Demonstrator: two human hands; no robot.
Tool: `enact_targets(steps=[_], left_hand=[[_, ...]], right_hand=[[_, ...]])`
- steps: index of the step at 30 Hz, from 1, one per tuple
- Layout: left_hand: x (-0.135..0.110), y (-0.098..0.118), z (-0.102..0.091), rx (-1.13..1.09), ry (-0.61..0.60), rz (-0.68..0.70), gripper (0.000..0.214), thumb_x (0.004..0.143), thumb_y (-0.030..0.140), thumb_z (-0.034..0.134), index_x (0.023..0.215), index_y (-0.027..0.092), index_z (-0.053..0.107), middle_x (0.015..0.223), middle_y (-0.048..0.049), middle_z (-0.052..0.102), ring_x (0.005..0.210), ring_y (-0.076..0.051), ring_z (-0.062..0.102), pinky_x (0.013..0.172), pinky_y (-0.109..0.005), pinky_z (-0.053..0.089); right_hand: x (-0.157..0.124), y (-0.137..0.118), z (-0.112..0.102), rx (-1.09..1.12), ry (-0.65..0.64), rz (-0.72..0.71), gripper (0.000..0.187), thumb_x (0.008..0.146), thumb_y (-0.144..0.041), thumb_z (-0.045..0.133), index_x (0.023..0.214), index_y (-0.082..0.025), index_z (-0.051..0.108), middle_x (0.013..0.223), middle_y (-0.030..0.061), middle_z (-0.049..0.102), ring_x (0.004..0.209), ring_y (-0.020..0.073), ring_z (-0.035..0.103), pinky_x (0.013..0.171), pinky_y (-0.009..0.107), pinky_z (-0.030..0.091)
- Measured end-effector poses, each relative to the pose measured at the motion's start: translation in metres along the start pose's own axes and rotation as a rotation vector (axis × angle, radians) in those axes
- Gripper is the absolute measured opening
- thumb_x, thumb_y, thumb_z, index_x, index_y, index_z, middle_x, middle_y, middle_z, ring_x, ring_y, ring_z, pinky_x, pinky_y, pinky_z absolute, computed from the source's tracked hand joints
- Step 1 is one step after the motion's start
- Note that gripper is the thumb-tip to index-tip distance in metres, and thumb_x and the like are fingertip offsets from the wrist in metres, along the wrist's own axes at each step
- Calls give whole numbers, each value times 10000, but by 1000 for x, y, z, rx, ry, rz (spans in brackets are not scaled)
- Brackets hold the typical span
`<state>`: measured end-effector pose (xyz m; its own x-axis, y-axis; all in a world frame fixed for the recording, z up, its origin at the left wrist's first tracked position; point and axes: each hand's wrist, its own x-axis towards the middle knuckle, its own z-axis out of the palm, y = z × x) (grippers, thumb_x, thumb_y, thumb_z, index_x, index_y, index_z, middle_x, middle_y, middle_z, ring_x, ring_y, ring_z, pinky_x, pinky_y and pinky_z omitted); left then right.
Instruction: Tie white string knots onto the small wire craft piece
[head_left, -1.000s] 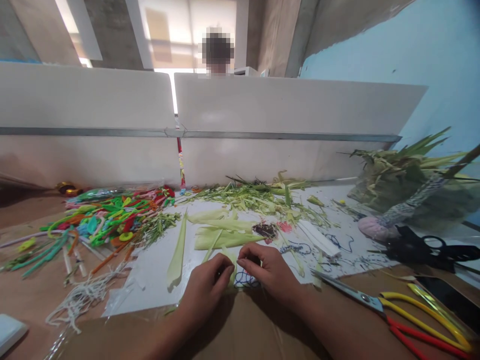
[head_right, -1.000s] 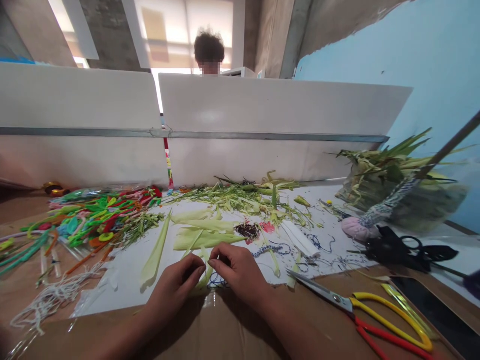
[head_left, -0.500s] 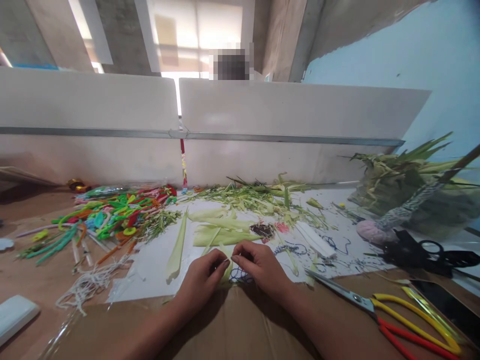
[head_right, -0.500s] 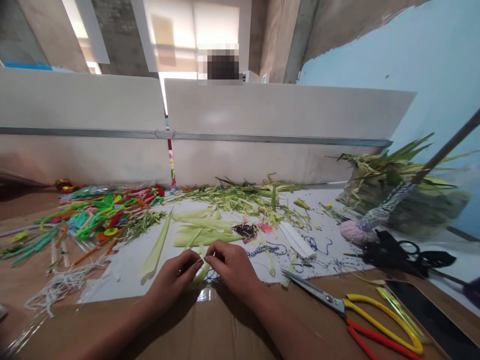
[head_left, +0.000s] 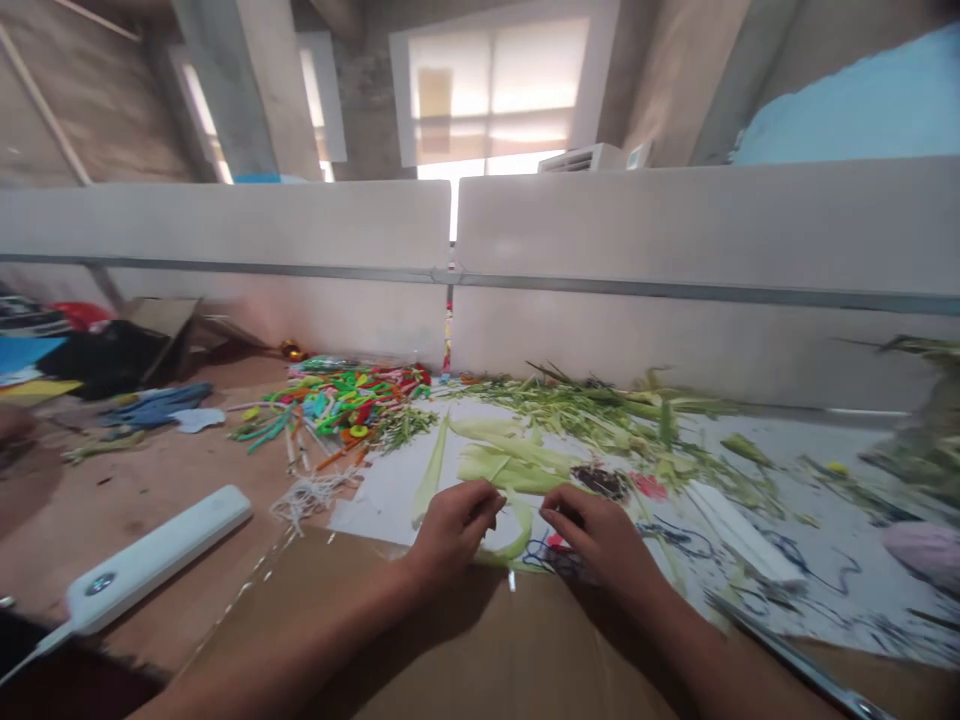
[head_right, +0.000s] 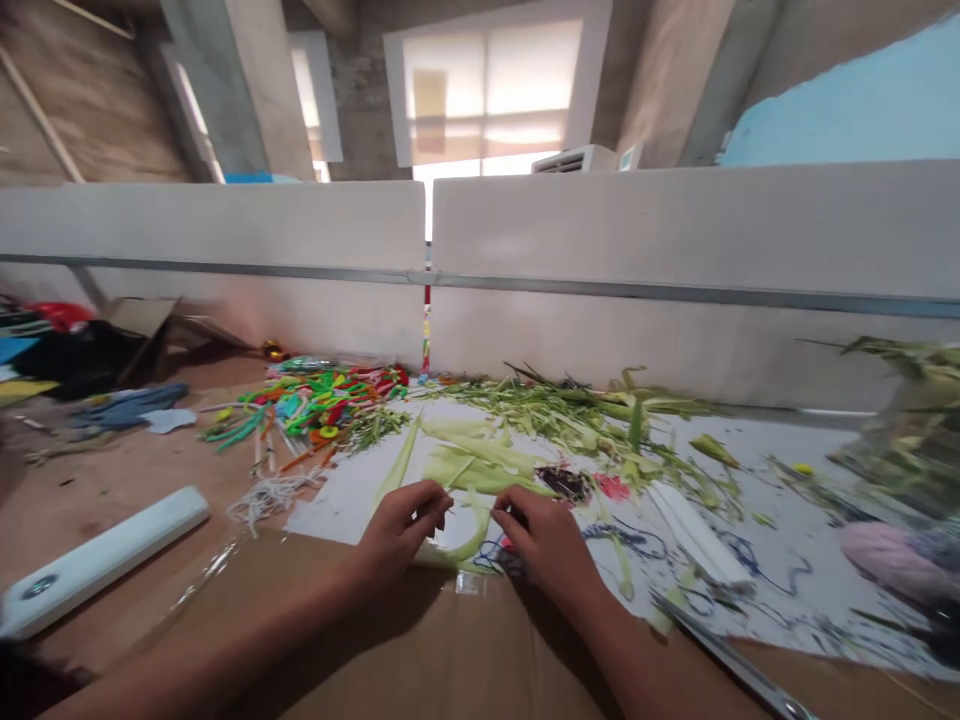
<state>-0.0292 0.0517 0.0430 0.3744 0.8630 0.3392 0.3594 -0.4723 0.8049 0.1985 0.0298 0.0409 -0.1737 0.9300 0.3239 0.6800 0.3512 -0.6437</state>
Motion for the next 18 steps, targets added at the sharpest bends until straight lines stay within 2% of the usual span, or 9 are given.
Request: enact_targets(steps=[3,6,8,10,12,15,18], left_hand=[[-4,5,-32,-16,81,-41,341,956,440,490,706,210,522,669,11,564,641,-149,537,605,-243,408],[-7,6,-82,61,157,-108,313,955,465,476,777,215,535,680,22,577,616,-145,555,600,-237,440],[-8,4,-119,240,132,-160,292,964,450,445,814,218,541,682,27,591,620,-147,582,605,-234,441],[-10,-1,-153,600,45,-245,307,982,430,417,812,221,564,718,23,636,693,-152,620,638,-229,424],[-14,-8,-179,734,60,-310,283,962,396,468,790,218,606,734,2,659,727,-179,621,636,-251,388],[-24,-24,-203,854,49,-394,227,927,317,514,789,220,665,771,-28,695,780,-217,640,651,-270,377],[-36,-38,-212,930,5,-471,163,877,282,584,811,226,722,851,-57,734,855,-255,674,695,-284,420]], right_hand=[[0,11,0,-19,-7,37,275,924,-452,527,854,-231,675,731,2,703,659,204,629,635,287,416],[0,19,2,-43,26,81,315,906,-513,532,848,-241,679,731,0,711,659,209,641,624,283,432],[0,22,3,-50,28,97,335,896,-543,536,839,-244,676,737,0,718,654,208,646,608,276,441],[-1,25,5,-54,19,100,352,890,-567,538,830,-248,674,725,-6,715,638,202,646,599,268,453],[-1,27,6,-62,26,94,356,881,-575,538,821,-252,675,717,-10,713,630,200,652,593,263,462],[-1,32,8,-95,62,87,346,864,-566,543,806,-255,684,697,-6,710,572,192,637,548,262,453],[0,39,9,-116,96,57,338,868,-548,543,803,-254,696,672,3,703,513,181,604,515,260,444]])
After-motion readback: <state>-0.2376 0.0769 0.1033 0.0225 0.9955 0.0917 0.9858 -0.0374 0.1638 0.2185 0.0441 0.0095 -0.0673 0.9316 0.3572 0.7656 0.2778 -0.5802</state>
